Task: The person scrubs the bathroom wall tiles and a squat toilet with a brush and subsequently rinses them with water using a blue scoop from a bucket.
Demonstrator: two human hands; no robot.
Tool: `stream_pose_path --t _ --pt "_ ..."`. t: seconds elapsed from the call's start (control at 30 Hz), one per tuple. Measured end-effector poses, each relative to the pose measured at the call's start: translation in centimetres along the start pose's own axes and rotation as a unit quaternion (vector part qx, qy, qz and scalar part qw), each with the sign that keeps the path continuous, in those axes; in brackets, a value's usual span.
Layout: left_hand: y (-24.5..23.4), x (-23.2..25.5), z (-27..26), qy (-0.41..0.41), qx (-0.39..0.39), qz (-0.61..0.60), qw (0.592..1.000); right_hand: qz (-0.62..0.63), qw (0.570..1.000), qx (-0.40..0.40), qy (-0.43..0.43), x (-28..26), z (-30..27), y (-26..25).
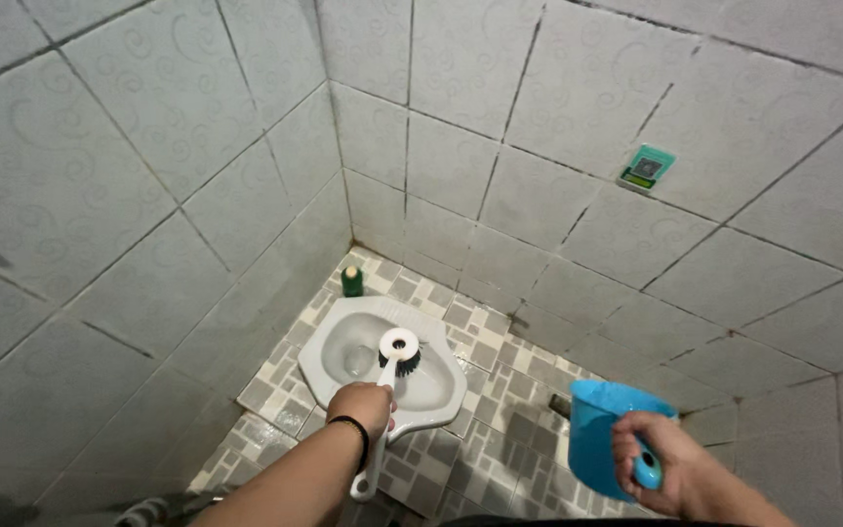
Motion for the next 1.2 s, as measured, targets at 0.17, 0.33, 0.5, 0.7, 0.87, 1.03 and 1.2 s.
stream_pose_path --t 0.17,0.33,0.5,0.7,0.87,1.03,1.2 --pt "0.6 3.3 -1.7 -0.004 0.010 -0.087 0.996 0.016 0.989 -0.030 -0.144 -6.3 -7.9 8.4" --pt "1.7 7.2 -2.8 0.011 -0.003 -0.143 0.990 0.011 0.901 -0.212 -0.379 -19.6 -24.4 21.7" --pt "3.7 8.4 -3.0 0.016 -0.016 -0.194 0.981 -0.022 0.842 -0.428 -0.328 -22.2 -30.4 27.5" --pt "5.0 7.4 -2.4 0.007 0.010 -0.137 0.990 0.057 0.876 -0.414 -0.242 -20.6 -22.0 21.5" --pt "7.8 7.3 -0.8 0.071 0.000 0.038 0.997 0.029 0.945 -0.320 -0.058 -13.9 -13.1 12.7" --pt "10.3 8.3 -3.3 0.051 0.009 0.079 0.995 0.015 0.974 -0.219 -0.053 -9.2 -8.8 2.5" --pt "14.2 9.5 -7.0 -0.015 -0.031 -0.032 0.999 -0.011 0.986 -0.158 -0.056 -6.6 -7.0 -6.7"
Point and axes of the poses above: each hand's wrist, its own z-axis towards the middle knuckle, its own y-axis out of the palm, x = y × z, the point moved 9 cm from there along z, towards the middle knuckle, and after that the axes turned 10 degrees about z, right-handed, at the moved point
